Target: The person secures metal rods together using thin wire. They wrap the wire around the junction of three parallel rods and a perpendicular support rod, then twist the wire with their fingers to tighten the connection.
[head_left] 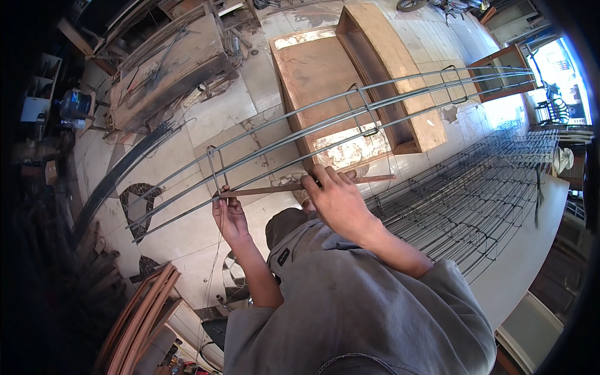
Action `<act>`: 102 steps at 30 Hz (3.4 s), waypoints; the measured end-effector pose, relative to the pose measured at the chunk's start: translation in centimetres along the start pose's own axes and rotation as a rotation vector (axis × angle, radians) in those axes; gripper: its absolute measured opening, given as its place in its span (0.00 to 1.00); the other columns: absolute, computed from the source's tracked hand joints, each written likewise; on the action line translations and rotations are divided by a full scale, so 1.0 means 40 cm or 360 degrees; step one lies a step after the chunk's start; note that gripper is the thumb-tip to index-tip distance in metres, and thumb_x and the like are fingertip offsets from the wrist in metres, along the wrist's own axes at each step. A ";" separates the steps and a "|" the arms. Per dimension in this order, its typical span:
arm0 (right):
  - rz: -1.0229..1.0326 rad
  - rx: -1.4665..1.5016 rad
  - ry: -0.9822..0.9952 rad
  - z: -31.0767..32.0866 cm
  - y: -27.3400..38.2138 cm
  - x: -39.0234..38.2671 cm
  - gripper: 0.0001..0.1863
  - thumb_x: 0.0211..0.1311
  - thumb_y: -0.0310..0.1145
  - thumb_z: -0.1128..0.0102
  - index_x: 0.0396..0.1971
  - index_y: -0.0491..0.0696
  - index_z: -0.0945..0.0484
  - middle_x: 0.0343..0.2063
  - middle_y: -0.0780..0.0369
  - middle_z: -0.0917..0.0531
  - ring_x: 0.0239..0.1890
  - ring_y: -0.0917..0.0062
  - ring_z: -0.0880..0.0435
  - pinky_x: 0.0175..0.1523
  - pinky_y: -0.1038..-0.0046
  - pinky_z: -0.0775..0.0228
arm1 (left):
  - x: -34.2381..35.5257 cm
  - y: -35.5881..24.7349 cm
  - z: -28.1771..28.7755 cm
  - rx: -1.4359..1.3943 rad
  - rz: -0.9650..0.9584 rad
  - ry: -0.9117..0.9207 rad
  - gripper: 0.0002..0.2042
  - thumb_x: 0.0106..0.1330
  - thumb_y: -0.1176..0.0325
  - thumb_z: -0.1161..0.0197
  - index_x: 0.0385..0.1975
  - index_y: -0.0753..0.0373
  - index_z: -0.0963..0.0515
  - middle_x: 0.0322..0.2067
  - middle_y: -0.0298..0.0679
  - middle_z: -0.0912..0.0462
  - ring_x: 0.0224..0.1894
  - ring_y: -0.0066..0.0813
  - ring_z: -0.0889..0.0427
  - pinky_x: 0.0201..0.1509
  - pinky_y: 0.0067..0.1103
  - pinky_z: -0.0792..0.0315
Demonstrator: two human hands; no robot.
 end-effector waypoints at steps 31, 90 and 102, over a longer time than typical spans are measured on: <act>0.0132 0.0147 -0.0205 -0.100 -0.068 0.003 0.36 0.41 0.30 0.32 0.58 0.51 0.25 0.49 0.59 0.26 0.56 0.60 0.26 0.64 0.59 0.34 | -0.004 -0.020 0.003 0.0182 -0.0086 -0.0050 0.10 0.74 0.76 0.44 0.52 0.66 0.24 0.52 0.45 0.19 0.45 0.33 0.19 0.49 0.25 0.22; 0.0394 0.0062 -0.0328 -0.074 -0.067 0.080 0.31 0.51 0.24 0.39 0.60 0.51 0.22 0.47 0.60 0.23 0.50 0.62 0.24 0.62 0.58 0.34 | -0.012 0.009 -0.058 0.0140 -0.0072 -0.0081 0.15 0.71 0.73 0.38 0.55 0.71 0.25 0.51 0.50 0.19 0.45 0.35 0.18 0.51 0.29 0.24; 0.0352 0.0088 -0.0359 -0.075 -0.060 0.087 0.24 0.53 0.21 0.36 0.52 0.50 0.18 0.46 0.58 0.22 0.49 0.61 0.23 0.55 0.60 0.30 | 0.053 0.005 0.054 0.0292 0.0241 -0.0484 0.23 0.75 0.55 0.44 0.61 0.65 0.29 0.58 0.47 0.23 0.47 0.39 0.18 0.51 0.34 0.22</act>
Point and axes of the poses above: each hand's wrist, its own x-axis towards the middle knuckle, its own z-axis out of the back of the hand, y = z × x, the point moved 9 cm from there along x, towards the middle knuckle
